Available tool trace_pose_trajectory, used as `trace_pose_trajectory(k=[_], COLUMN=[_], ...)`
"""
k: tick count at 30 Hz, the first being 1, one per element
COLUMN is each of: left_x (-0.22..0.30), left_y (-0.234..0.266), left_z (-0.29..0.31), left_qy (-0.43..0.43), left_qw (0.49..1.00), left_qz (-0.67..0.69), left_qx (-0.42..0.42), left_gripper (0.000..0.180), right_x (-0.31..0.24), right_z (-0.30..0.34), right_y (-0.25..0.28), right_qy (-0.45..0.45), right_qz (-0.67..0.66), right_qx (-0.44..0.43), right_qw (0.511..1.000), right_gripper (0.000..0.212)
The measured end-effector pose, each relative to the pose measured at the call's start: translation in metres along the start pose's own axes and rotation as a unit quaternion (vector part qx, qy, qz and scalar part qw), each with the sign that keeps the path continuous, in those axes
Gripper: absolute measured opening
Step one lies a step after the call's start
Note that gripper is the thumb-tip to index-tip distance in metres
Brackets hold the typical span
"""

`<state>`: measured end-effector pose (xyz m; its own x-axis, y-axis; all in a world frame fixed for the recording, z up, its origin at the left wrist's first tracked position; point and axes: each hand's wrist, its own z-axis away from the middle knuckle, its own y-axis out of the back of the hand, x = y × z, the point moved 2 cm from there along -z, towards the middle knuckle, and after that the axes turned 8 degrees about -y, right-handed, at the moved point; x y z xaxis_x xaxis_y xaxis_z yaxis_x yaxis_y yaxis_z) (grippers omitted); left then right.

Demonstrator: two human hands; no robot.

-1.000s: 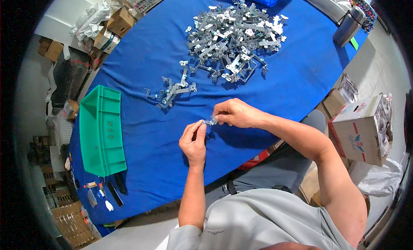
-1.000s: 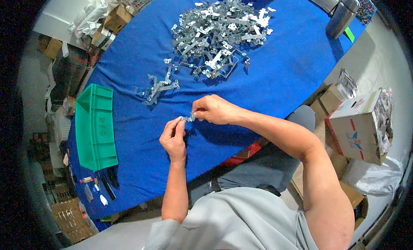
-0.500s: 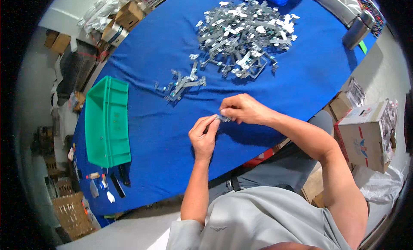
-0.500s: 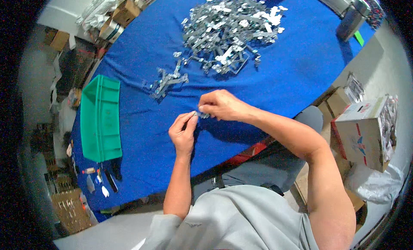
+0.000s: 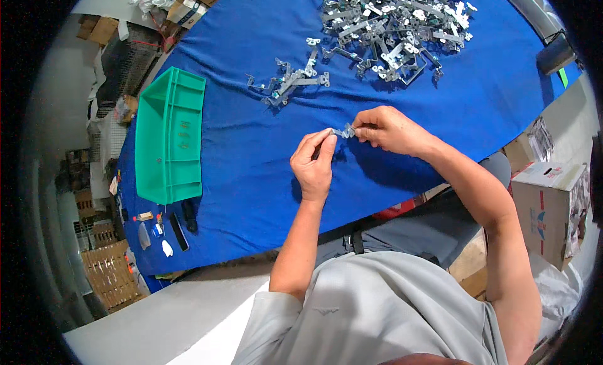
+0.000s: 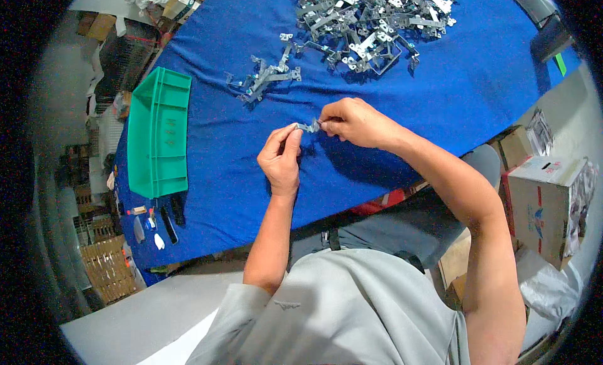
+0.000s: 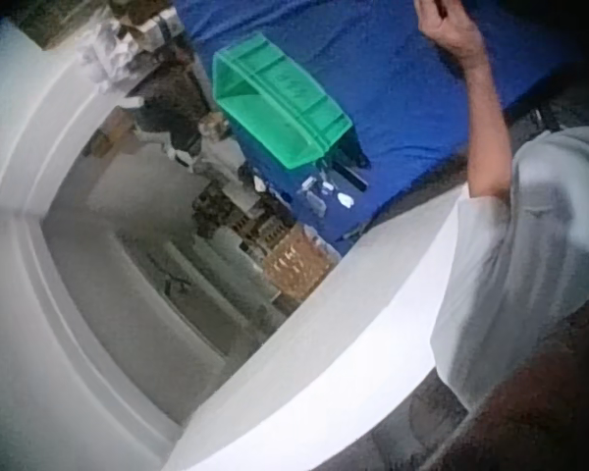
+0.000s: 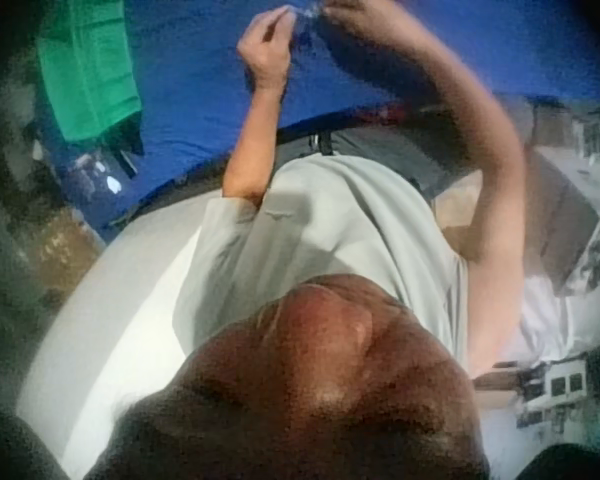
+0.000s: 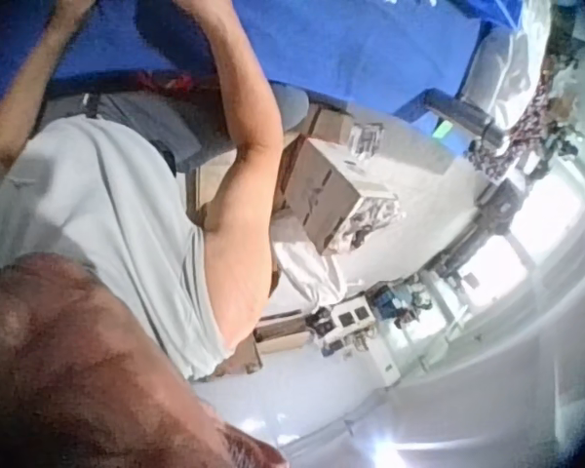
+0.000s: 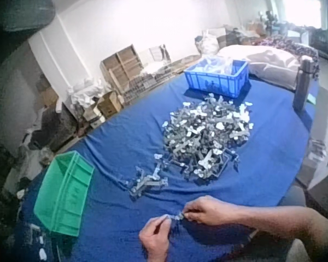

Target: The person assembles small metal brackets by connecting individual pieces together by hand.

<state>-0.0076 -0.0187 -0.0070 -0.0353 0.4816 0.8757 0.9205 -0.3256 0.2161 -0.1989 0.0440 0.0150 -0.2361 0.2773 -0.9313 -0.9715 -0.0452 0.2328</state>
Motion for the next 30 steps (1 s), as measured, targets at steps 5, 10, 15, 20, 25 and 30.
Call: trace_pose_trajectory(k=[5, 10, 15, 20, 25, 30], left_x=[-0.0036, 0.0, 0.0042, 0.0042, 0.002, 0.0016], left_y=[0.0003, 0.0006, -0.0016, -0.001, 0.0017, -0.0007], left_z=[0.0013, 0.0007, -0.002, -0.001, -0.0001, -0.0004], left_qy=[0.009, 0.021, -0.012, -0.011, -0.025, -0.012], left_qw=[1.0, 1.0, 1.0, 1.0, 1.0, 1.0], left_qz=[0.025, 0.016, 0.01, 0.004, -0.008, 0.006], left_qx=[-0.004, 0.001, -0.014, -0.019, 0.003, -0.007], left_gripper=[0.014, 0.014, 0.014, 0.013, 0.013, 0.014], right_x=[0.0042, 0.0023, 0.0009, 0.003, -0.0035, -0.003], right_z=[-0.0029, -0.002, 0.0002, -0.0014, 0.0013, 0.0029], right_y=[0.0007, -0.0003, 0.0012, 0.0011, 0.0009, 0.0008], right_qy=[0.006, 0.012, 0.009, 0.015, -0.009, -0.004], right_qz=[0.022, 0.01, 0.023, 0.01, 0.012, 0.009], right_qx=[-0.005, 0.001, 0.011, 0.013, -0.011, -0.001], right_qw=[1.0, 1.0, 1.0, 1.0, 1.0, 1.0], right_gripper=[0.018, 0.018, 0.018, 0.018, 0.016, 0.016])
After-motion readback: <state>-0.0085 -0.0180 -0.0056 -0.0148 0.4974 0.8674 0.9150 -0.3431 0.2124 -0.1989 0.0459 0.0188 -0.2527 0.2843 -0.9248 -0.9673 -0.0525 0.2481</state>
